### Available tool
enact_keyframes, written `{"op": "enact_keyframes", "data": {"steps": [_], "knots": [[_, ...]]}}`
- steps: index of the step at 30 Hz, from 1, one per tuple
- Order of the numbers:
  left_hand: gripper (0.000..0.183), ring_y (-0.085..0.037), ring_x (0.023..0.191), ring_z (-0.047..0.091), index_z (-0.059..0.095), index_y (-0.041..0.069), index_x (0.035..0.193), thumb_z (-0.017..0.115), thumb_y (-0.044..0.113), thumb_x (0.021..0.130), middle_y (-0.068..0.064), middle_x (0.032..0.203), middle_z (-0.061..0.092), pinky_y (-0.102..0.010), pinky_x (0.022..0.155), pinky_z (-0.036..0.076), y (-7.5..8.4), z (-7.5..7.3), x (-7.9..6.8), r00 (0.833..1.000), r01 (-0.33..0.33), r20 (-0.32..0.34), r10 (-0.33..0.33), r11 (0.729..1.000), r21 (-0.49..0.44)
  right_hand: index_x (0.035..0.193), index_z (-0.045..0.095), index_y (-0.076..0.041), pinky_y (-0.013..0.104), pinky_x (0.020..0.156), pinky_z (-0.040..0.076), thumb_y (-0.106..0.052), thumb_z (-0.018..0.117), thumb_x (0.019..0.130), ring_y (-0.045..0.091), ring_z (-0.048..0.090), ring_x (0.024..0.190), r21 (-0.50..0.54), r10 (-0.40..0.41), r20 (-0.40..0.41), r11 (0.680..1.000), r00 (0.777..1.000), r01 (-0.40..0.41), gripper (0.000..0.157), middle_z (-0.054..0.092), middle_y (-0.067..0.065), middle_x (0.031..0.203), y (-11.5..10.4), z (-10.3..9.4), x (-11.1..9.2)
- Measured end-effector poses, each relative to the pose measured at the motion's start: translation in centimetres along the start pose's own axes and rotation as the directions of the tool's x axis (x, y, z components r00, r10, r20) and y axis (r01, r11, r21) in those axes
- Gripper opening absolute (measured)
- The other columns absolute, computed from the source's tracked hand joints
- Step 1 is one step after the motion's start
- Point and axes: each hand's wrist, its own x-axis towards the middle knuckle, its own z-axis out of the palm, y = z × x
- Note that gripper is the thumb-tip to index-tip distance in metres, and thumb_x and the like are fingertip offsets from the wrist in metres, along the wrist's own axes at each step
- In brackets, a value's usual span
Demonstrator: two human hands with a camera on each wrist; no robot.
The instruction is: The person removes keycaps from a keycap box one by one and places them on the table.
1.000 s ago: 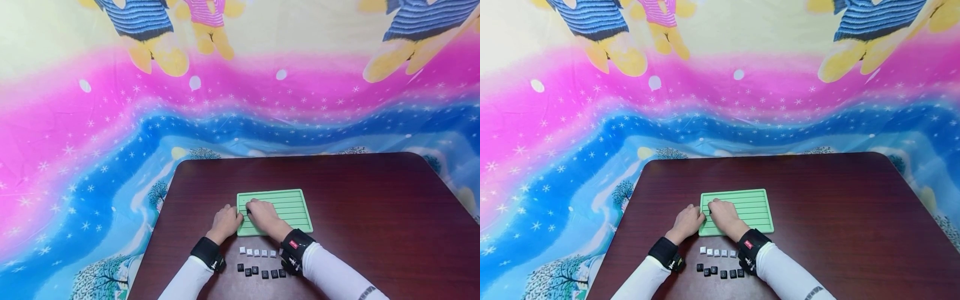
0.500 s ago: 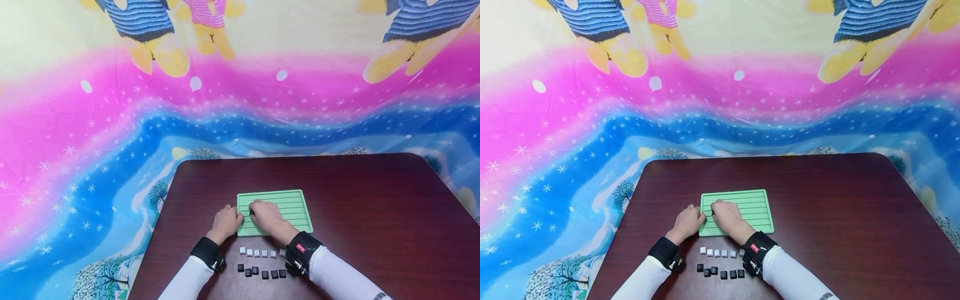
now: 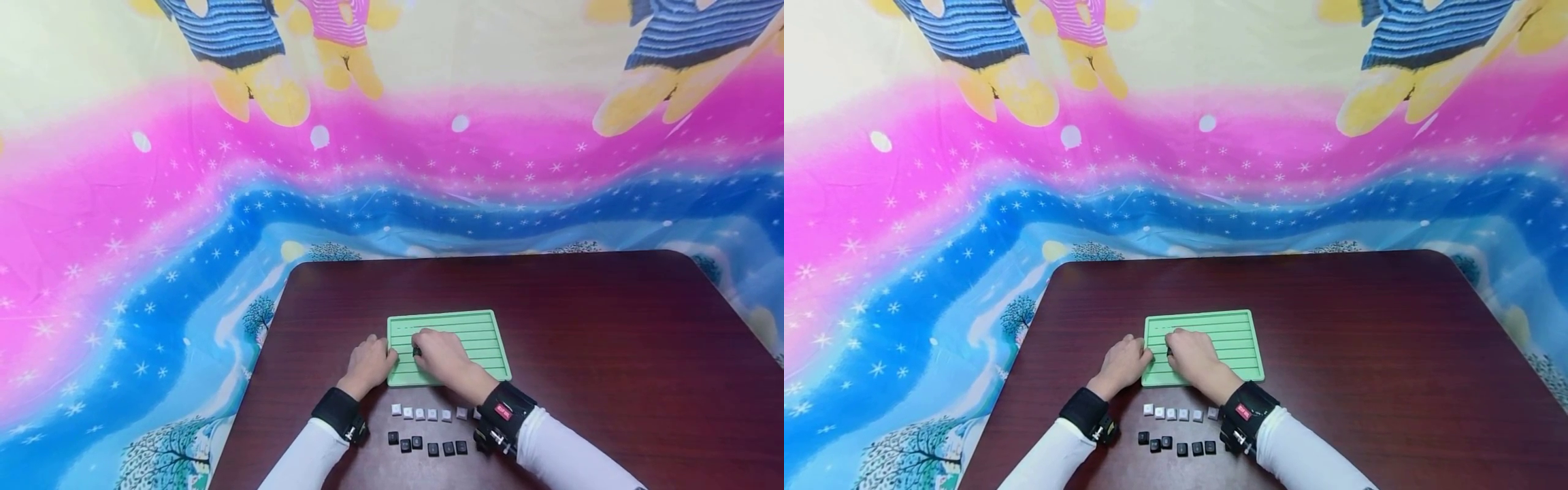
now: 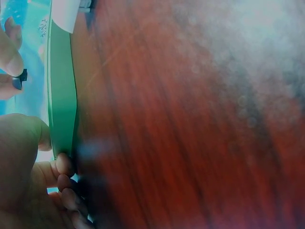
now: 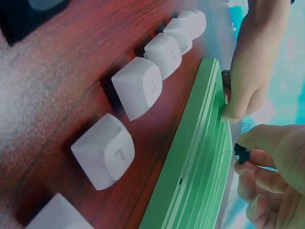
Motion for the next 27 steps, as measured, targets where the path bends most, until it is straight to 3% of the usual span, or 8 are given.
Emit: {"op": "enact_keyframes", "data": {"steps": [12,19,27], "knots": [[0.035,-0.020,0.057,0.043,0.050,0.014,0.066,0.051,0.029,0.098,-0.005,0.072,0.047,-0.034,0.054,0.037,0.1,-0.2,-0.1,1.000,-0.008,-0.004,0.008,1.000,-0.011,0.066,0.054,-0.017,0.026,0.046,0.032,-0.005,0.071,0.079,0.009,0.038,0.052,0.011,0.003,-0.007,1.000,1.000,-0.003,0.024,0.049,-0.006,0.064,0.0,-0.6,-1.3],[0.034,-0.020,0.058,0.042,0.051,0.013,0.069,0.051,0.029,0.099,-0.005,0.073,0.047,-0.034,0.055,0.037,0.1,-0.3,-0.2,1.000,-0.010,0.006,0.010,1.000,-0.020,0.075,0.066,-0.015,0.025,0.047,0.037,-0.008,0.072,0.079,0.008,0.043,0.054,0.005,-0.001,0.006,1.000,1.000,0.001,0.010,0.058,-0.005,0.070,0.1,-1.2,-1.8],[0.034,-0.020,0.060,0.044,0.053,0.013,0.070,0.051,0.030,0.099,-0.006,0.075,0.049,-0.035,0.057,0.039,0.2,-0.3,-0.2,1.000,0.000,0.010,0.000,1.000,-0.017,0.078,0.069,-0.014,0.023,0.047,0.036,-0.009,0.073,0.079,0.006,0.042,0.054,-0.003,-0.014,0.009,1.000,1.000,0.014,0.007,0.058,-0.005,0.070,0.1,-1.7,-2.4]]}}
